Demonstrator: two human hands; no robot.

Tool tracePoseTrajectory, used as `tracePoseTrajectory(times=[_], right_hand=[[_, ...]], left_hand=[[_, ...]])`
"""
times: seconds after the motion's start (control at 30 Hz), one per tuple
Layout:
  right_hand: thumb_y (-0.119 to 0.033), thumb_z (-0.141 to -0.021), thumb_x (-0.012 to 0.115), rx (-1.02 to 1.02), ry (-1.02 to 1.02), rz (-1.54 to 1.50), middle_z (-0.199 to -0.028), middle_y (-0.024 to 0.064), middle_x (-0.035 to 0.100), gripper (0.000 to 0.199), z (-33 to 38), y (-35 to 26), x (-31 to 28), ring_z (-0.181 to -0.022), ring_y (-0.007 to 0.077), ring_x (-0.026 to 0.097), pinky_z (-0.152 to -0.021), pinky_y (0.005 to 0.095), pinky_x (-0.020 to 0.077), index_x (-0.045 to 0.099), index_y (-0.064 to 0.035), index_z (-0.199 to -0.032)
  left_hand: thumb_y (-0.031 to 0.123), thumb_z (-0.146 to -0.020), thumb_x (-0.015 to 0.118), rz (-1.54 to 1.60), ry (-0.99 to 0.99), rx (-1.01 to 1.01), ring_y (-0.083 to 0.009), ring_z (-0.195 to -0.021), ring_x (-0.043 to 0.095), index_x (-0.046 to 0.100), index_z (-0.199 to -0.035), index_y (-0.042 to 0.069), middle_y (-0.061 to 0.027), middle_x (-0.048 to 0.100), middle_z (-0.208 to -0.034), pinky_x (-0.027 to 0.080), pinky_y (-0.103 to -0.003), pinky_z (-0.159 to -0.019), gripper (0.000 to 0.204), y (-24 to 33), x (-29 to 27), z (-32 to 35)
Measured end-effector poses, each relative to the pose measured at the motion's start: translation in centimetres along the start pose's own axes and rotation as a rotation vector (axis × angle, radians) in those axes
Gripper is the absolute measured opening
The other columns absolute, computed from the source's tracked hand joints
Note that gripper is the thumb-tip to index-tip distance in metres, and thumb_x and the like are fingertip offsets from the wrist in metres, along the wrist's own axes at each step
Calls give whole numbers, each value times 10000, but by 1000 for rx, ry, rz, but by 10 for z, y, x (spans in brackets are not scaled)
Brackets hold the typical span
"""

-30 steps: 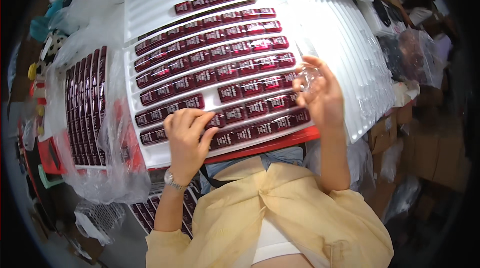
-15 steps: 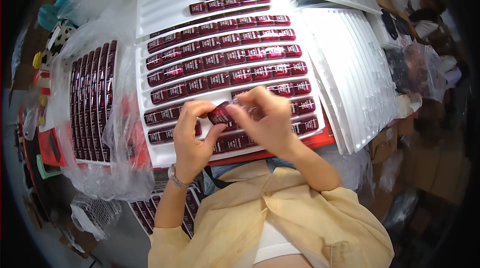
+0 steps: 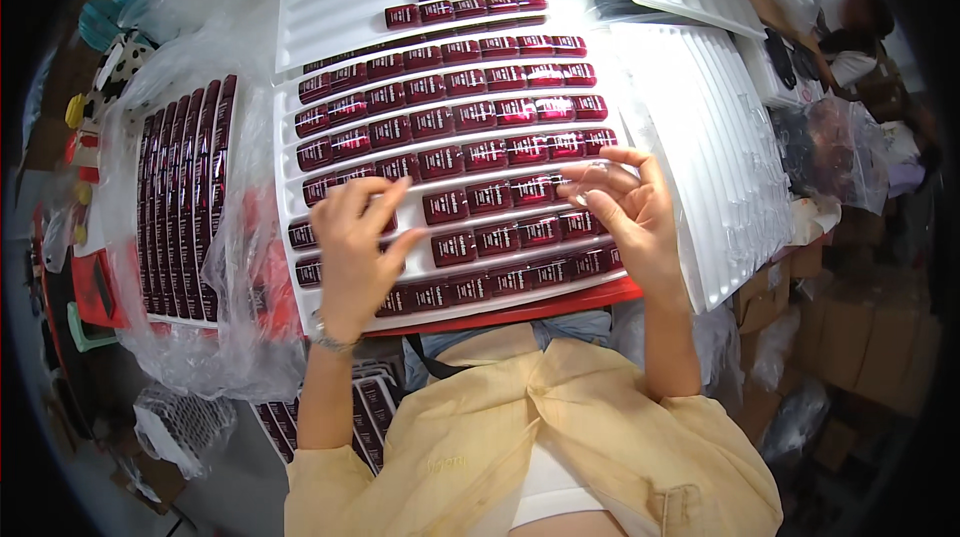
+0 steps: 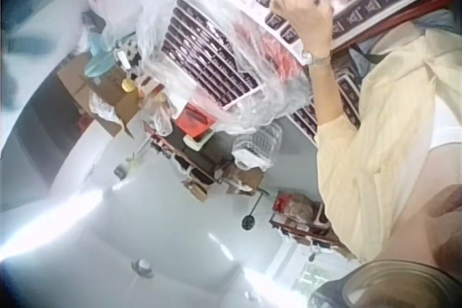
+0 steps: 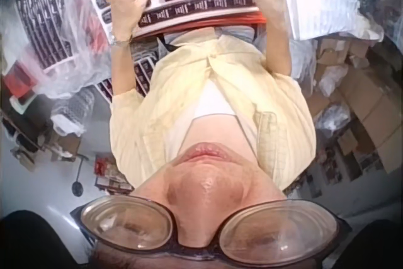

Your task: The person places small maroon cosmetic bottles into a white plastic tray with multiple slots. They pick up the bottles one by one from a pile and insert them into the tray, arranging them in neat rows. The person occasionally adjusts the bottles to ensure they fit securely within the designated slots.

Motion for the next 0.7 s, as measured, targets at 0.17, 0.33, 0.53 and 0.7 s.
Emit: tracePoseTrajectory(times=[0.17,0.33,0.53,0.7], right_hand=[[9,-906,559,10,-39,-33,-954,94,623,122,-1,3,28,-795,102,591,-681,237,501,577,32,-1025],[10,-868,600,-196,-186,271,-833,68,549,68,2,-3,86,-661,102,551,-584,229,448,639,21,-923],[-191,-855,648,-396,-258,526,-1284,267,373,739,24,-2,98,-1180,379,422,-1003,424,364,252,132,-1388],[-107,-768,744,-252,286,864,-1279,202,488,608,5,-50,-67,-1137,336,500,-995,418,380,461,-2,-1295]], left_hand=[[94,-678,760,-14,-6,92,-243,-967,543,669,-1022,61,-49,613,-1007,386,-376,-861,358,-17,-16,9],[4,-683,745,411,5,93,-288,-905,587,610,-1016,20,-125,619,-1010,465,-363,-821,360,36,-5,7],[22,-709,749,857,-50,-87,-257,-922,618,582,-1126,26,-123,612,-1058,507,-330,-761,449,36,30,11],[15,-701,740,165,66,122,-274,-964,565,556,-1213,65,-106,622,-1055,451,-386,-851,546,15,-9,2]])
Point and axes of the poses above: each hand's wrist, its own z-axis away from the middle knuckle, its own x-axis out of the palm, y = z × x, the point moved 8 cm from there along -z, towards the middle knuckle
